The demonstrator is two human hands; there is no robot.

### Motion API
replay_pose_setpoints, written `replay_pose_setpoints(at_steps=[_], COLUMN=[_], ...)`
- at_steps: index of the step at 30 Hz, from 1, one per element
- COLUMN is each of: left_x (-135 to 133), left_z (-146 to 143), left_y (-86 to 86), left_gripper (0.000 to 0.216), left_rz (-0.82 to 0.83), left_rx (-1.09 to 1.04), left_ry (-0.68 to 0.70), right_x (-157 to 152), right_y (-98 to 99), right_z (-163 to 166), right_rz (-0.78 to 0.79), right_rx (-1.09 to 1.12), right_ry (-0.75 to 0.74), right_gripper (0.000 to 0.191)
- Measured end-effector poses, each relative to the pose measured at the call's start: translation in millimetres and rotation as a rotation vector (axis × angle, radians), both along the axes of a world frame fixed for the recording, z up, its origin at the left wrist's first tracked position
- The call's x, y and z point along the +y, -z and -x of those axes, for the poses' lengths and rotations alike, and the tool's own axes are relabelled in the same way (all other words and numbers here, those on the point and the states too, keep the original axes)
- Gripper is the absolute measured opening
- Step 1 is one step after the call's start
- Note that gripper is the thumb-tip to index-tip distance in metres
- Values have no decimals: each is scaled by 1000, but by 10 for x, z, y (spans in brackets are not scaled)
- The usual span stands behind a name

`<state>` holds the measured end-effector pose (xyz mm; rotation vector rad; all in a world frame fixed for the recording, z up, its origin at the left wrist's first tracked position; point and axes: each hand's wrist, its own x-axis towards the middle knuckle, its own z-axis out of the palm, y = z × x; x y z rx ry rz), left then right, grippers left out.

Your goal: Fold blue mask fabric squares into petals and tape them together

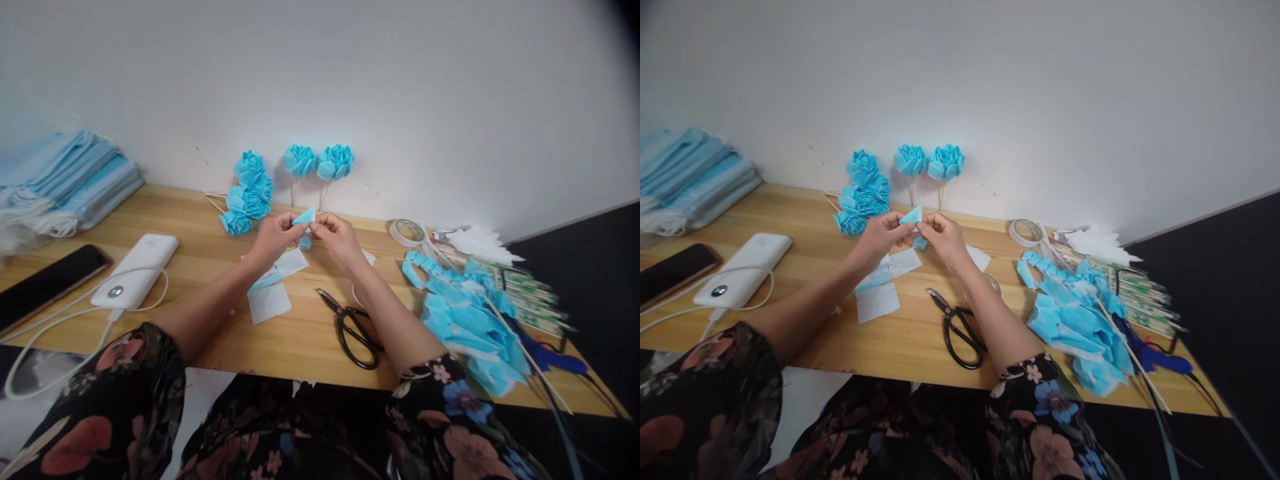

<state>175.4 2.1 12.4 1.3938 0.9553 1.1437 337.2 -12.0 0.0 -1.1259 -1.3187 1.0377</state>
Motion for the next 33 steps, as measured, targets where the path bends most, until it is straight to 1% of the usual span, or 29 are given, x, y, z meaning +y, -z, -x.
replay_pose_setpoints(at_steps=[5, 7, 11, 15, 18, 22, 24, 26, 30, 33], left_x=[-8, -7, -4, -10, -20, -30, -27, -19, -3, -7], left_z=[12, 10, -5, -14, -12, -4, -1, -2, -10, -15], left_y=[-36, -39, -22, -12, -22, -29, -25, -19, -26, -47], left_gripper=[12, 13, 15, 12, 12, 11, 10, 9, 7, 8], left_rz=[81, 96, 90, 92, 103, 128, 153, 178, 212, 221], left_rx=[2, 14, 34, 46, 57, 18, -10, -34, -58, -66], left_ry=[19, 37, 87, 123, 127, 158, 162, 160, 165, 179], right_x=[-3, -2, 7, 21, 15, -14, -26, -29, -14, -5], right_y=[-31, -48, -55, -30, -27, -50, -57, -53, -23, -5], right_z=[-40, -51, -58, -70, -81, -87, -93, -105, -136, -150], right_rz=[-36, -41, -41, -93, -148, -215, -285, -402, -653, -755], right_rx=[41, 44, 42, 14, -48, -186, -264, -351, -508, -575], right_ry=[-27, -36, -42, -9, 15, 75, 103, 125, 153, 158], right_gripper=[41, 41, 33, 23, 19, 14, 11, 10, 17, 19])
